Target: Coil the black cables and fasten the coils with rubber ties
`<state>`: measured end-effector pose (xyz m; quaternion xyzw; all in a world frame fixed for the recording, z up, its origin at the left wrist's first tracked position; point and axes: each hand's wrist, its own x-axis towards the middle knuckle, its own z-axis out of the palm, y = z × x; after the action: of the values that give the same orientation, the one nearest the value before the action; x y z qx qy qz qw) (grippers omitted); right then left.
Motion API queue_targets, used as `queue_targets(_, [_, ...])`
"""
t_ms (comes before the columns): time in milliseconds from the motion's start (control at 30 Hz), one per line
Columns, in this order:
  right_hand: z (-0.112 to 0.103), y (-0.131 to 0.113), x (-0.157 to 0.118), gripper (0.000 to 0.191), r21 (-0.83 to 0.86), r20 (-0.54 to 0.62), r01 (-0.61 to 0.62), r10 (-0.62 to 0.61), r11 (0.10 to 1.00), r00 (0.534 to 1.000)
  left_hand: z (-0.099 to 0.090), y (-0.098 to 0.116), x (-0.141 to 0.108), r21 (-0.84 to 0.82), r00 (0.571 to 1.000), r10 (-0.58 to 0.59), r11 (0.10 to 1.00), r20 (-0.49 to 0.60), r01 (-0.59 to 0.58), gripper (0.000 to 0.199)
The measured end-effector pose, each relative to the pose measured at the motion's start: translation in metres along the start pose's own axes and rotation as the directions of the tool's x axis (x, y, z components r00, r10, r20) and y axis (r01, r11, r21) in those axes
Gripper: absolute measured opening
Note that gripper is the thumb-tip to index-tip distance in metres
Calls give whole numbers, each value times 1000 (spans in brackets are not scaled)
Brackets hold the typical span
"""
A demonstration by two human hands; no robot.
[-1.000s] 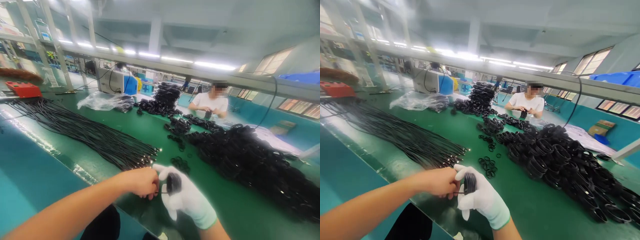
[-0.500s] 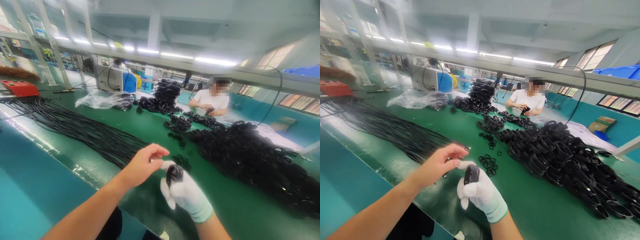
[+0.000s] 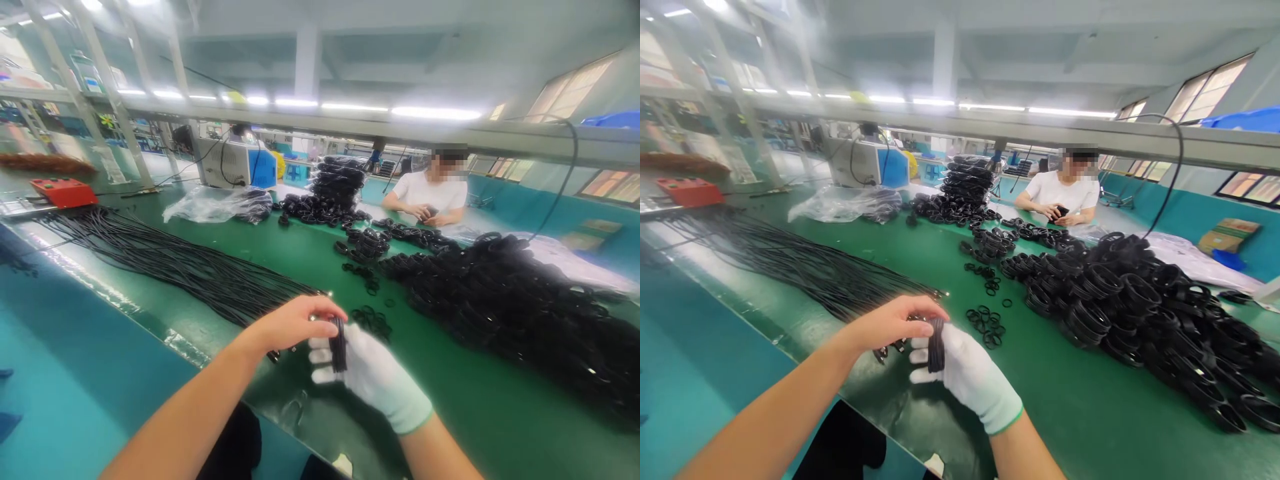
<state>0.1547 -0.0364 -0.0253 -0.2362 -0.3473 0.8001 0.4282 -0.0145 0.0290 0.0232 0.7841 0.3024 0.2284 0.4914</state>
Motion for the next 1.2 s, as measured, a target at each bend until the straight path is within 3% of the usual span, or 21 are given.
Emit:
queue_targets(100, [0,-7,-3,48,-195,-38,91,-101,977,994,10,7,-5,137,962,-46,987,-268,86,25])
queue_targets(167, [3,-11,-5,47,-207,-38,69,-78,976,996,19,10,-11,82,923,-96,987,-372,135,20])
queue_targets(300, [12,-15,-5,47,-260,-29,51,-60,964,998,38,6,-22,-273,931,-262,943,-254,191,8])
queue_targets(400, [12,-10,-3,47,-263,-14,82,-89,961,996,49,-2,-24,-465,931,-270,876,-245,131,9])
queue_targets(500, [6,-3,-2,47,-185,-11,62,-65,981,998,51,-7,-24,-518,944,-251,848,-212,110,13])
queue_targets(600, [1,1,-3,48,-157,-30,52,-58,986,998,46,-5,-24,-366,950,-252,915,-187,170,16])
queue_targets(667, [1,2,-3,46,-139,-49,44,-51,989,998,42,-2,-25,-106,921,-228,973,-317,205,10])
queue_targets(733, [2,3,-2,47,-128,-52,28,-35,991,998,40,-1,-26,171,882,-95,966,-462,194,19])
queue_targets(833, [5,6,-2,49,-139,-14,30,-32,990,999,43,-5,-26,405,867,114,908,-484,107,38])
queue_targets(1067, [5,12,-1,46,-46,22,51,-50,998,999,51,-24,-13,279,792,142,960,-594,38,29])
queue_targets(1133, [2,11,0,40,-8,7,62,-62,998,998,44,-21,-9,286,826,119,957,-551,53,29])
queue_targets(1200, [0,9,0,32,82,14,42,-43,996,999,31,-17,-8,198,898,37,978,-439,57,24])
